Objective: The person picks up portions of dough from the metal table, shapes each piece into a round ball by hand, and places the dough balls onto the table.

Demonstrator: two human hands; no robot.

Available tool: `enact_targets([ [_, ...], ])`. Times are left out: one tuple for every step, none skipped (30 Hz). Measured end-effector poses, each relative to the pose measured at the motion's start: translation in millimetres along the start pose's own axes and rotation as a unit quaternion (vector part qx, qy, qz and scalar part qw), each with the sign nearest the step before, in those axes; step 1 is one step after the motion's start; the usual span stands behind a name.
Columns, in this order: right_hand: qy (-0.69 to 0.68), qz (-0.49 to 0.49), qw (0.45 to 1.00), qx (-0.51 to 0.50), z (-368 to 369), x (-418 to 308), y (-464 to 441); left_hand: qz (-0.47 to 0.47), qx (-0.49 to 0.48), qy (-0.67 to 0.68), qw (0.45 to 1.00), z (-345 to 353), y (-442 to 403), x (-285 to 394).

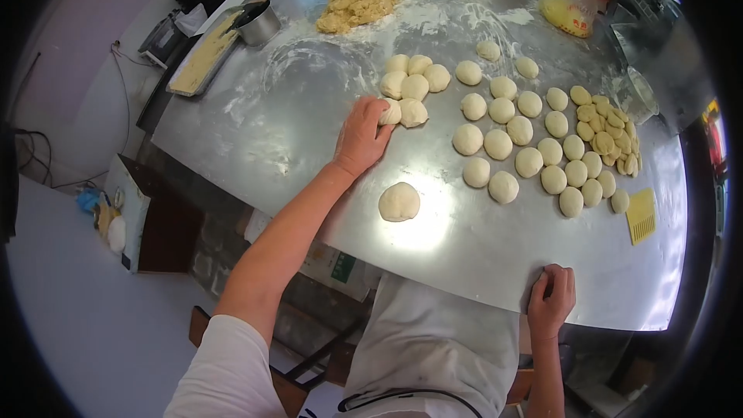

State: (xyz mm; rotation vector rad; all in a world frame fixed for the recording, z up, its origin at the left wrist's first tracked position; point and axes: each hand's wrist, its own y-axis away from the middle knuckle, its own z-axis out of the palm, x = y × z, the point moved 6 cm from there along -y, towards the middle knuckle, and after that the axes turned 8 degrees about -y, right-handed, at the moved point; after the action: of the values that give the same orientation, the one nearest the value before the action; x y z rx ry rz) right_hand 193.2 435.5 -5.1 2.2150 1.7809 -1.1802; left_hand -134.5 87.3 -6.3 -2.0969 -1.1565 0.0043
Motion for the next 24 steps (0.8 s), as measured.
enact_targets([
  [-0.003, 0.002, 1.0, 0.0, -1, 0, 0, 0.011, 0.001, -0.015, 1.0, -1, 1, 4],
  [-0.006, 0.005, 1.0, 0.0, -2, 0, 0, 0.021, 0.001, -0.029, 0.999, -1, 3, 9],
  [-0.009, 0.001, 1.0, 0.006, -3, -1, 0, -0.001, 0.044, -0.025, 0.999, -4, 7, 9],
  [-0.013, 0.0, 1.0, 0.014, -3, -2, -1, -0.02, 0.085, -0.022, 0.996, -7, 11, 9],
  [-0.017, 0.001, 1.0, 0.023, -3, -4, -1, -0.038, 0.125, -0.017, 0.991, -10, 14, 9],
  [-0.018, 0.001, 1.0, 0.023, -4, -5, -1, -0.101, 0.158, -0.021, 0.982, -9, 19, -1],
  [-0.019, 0.0, 1.0, 0.022, -5, -5, -1, -0.166, 0.19, -0.026, 0.967, -8, 27, -13],
  [-0.02, -0.002, 1.0, 0.019, -6, -5, -2, -0.23, 0.222, -0.031, 0.947, -7, 36, -25],
  [-0.02, -0.003, 1.0, 0.02, -7, -5, -2, -0.267, 0.235, 0.044, 0.934, -6, 41, -34],
  [-0.02, -0.004, 1.0, 0.021, -7, -5, -1, -0.301, 0.245, 0.119, 0.914, -4, 44, -44],
  [-0.02, -0.006, 1.0, 0.021, -8, -5, -1, -0.334, 0.254, 0.193, 0.887, -11, 44, -44],
  [-0.02, -0.015, 0.999, 0.02, -9, -6, -1, -0.389, 0.258, 0.314, 0.827, -14, 48, -44],
  [-0.019, -0.023, 0.999, 0.021, -10, -7, -1, -0.436, 0.256, 0.429, 0.749, -13, 52, -40],
  [-0.017, -0.028, 0.999, 0.025, -11, -7, -1, -0.471, 0.245, 0.536, 0.656, -13, 53, -31],
  [-0.017, -0.034, 0.999, 0.026, -10, -7, -1, -0.465, 0.249, 0.572, 0.629, -6, 64, -37],
  [-0.015, -0.036, 0.999, 0.028, -11, -7, 0, -0.445, 0.214, 0.625, 0.604, -8, 69, -34],
  [-0.009, -0.039, 0.999, 0.03, -12, -6, 0, -0.425, 0.176, 0.677, 0.574, -9, 74, -29],
  [-0.015, -0.039, 0.999, 0.032, -14, -6, 0, -0.405, 0.138, 0.727, 0.537, -4, 79, -19],
  [-0.019, -0.041, 0.998, 0.031, -15, -8, -1, -0.415, 0.125, 0.749, 0.501, -6, 81, 4],
  [-0.023, -0.045, 0.998, 0.029, -16, -9, 0, -0.425, 0.113, 0.769, 0.464, -21, 77, 37],
  [-0.04, -0.019, 0.999, 0.012, -16, -5, 2, -0.433, 0.103, 0.788, 0.426, -30, 76, 65],
  [-0.057, 0.004, 0.998, -0.004, -15, -1, 3, -0.437, 0.072, 0.802, 0.402, -25, 81, 88],
  [-0.075, 0.024, 0.997, -0.02, -13, 1, 1, -0.438, 0.042, 0.815, 0.378, -15, 86, 114],
  [-0.155, 0.052, 0.986, -0.008, -8, 3, -2, -0.437, 0.013, 0.827, 0.354, -7, 91, 142],
])
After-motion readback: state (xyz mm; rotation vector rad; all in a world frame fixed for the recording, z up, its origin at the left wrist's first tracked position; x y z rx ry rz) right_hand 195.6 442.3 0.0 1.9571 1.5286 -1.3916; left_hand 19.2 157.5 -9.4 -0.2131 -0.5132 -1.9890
